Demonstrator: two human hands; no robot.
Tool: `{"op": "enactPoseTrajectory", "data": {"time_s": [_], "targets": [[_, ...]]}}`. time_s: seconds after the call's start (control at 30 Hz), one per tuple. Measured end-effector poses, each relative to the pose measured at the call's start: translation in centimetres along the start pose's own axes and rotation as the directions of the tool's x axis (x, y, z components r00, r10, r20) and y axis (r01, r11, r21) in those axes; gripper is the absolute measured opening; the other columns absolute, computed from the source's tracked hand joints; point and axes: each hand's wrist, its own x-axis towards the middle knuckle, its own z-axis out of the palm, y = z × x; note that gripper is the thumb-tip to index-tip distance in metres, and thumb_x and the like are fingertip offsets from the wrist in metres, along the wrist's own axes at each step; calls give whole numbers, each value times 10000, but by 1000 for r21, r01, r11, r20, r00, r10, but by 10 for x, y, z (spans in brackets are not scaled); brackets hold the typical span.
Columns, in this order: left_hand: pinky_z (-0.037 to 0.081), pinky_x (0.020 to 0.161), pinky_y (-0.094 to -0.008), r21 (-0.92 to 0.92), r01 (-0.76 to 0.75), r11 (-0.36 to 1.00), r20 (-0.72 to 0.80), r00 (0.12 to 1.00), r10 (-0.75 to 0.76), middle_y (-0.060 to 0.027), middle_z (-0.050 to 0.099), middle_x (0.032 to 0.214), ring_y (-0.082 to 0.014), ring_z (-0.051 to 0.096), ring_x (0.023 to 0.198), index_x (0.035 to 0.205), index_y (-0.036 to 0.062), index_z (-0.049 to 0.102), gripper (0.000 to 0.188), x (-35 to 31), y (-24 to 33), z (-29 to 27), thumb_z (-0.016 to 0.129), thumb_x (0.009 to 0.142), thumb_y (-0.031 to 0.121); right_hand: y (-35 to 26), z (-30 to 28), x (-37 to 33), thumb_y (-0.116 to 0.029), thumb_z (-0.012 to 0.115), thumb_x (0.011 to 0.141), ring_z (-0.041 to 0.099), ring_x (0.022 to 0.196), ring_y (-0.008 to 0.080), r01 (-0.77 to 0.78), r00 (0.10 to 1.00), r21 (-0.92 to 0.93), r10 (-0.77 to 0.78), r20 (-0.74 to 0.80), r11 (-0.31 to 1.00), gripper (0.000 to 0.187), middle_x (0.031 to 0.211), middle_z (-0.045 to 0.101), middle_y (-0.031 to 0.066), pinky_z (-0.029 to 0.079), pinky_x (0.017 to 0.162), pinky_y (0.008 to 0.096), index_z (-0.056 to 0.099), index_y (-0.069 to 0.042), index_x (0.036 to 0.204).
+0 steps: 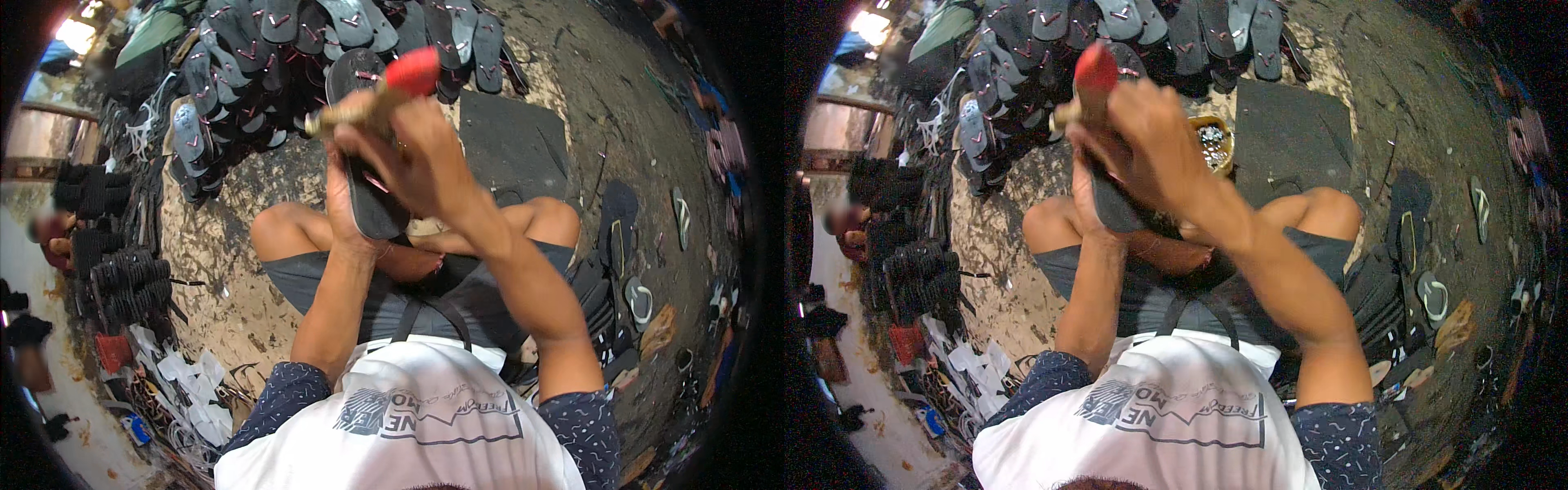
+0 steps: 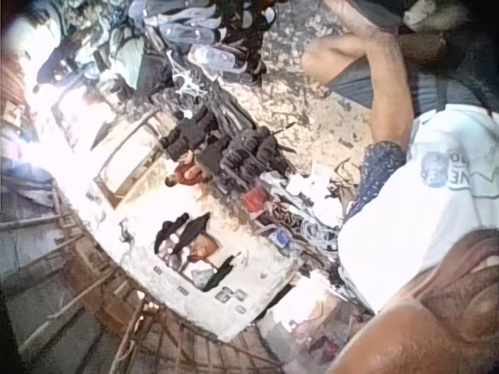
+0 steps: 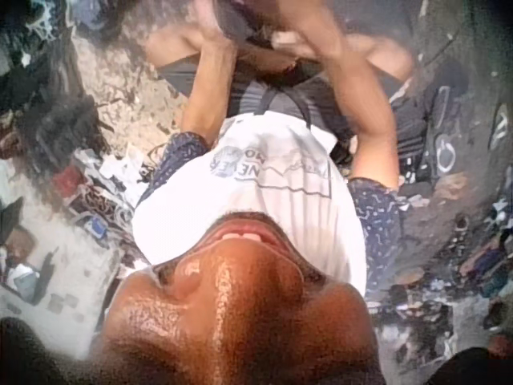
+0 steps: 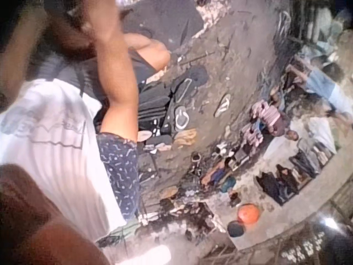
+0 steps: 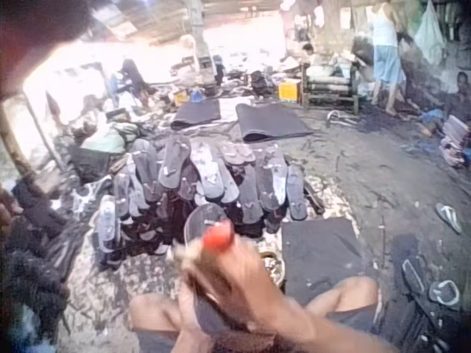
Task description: The person sits on the floor and repeatedly applies a brown liquid from a container onto flip-flops using a brush. They handle multiple flip-flops one at a time, dipping the brush into the container and brushing the liquid onto the soles and straps. The person also spreads the liquid onto a large black sheet on the floor.
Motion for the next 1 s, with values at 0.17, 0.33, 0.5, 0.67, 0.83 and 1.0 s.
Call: {"op": "enactPoseTrajectory", "data": {"time_s": [0.17, 0.33, 0.5, 0.67, 0.83, 1.0], "targets": [[568, 883, -434, 560, -126, 819, 4, 989, 149, -166, 640, 1215, -294, 649, 1036, 1373, 86, 519, 590, 15, 49, 3, 473, 1019, 555, -22, 23, -43, -209, 786, 846, 633, 841, 311, 79, 997, 292, -72, -37, 953, 242, 942, 685, 77, 458, 737, 415, 686, -110, 1042], [610, 722, -471, 654, -193, 732, -71, 947, 312, -219, 651, 1183, -349, 662, 927, 1350, 19, 534, 810, 12, 133, 17, 484, 935, 713, -40, -34, -10, -113, 684, 935, 625, 1068, 272, 116, 990, 421, -69, -126, 899, 266, 1226, 638, 143, 469, 949, 409, 618, -38, 1181], [626, 682, -432, 775, -368, 513, -43, 780, 624, -237, 604, 1245, -303, 668, 1019, 1409, 13, 470, 715, -73, 287, 4, 483, 991, 593, 8, -67, -5, -234, 553, 1047, 461, 1355, 255, -56, 896, 271, 169, -411, 961, 368, 1527, 424, 150, 328, 1157, 409, 519, -13, 1340], [581, 899, -480, 683, -265, 680, -411, 631, 658, -195, 651, 1161, -324, 659, 1033, 1291, 22, 560, 622, -216, 327, -56, 512, 990, 565, 39, -34, -38, -216, 600, 1028, 429, 1393, 255, -332, 810, 368, 463, -361, 868, 353, 1572, 379, 151, 316, 1168, 395, 555, -3, 1307], [591, 893, -441, 794, -238, 559, -476, 328, 816, -149, 628, 1221, -287, 637, 1081, 1212, 6, 576, 318, -269, 310, -73, 570, 990, 233, 52, -25, -45, -198, 592, 1032, 447, 1367, 241, -399, 803, 352, 508, -312, 847, 346, 1541, 419, 126, 340, 1137, 365, 556, 0, 1314], [594, 885, -326, 852, -295, 432, -228, 533, 815, -87, 651, 1191, -193, 653, 1028, 1254, 6, 568, 274, -222, 320, -33, 566, 1018, 145, 51, -32, -43, -268, 570, 1043, 450, 1343, 222, -501, 779, 238, 554, -294, 832, 424, 1519, 443, 110, 336, 1132, 367, 522, -10, 1376]]}}
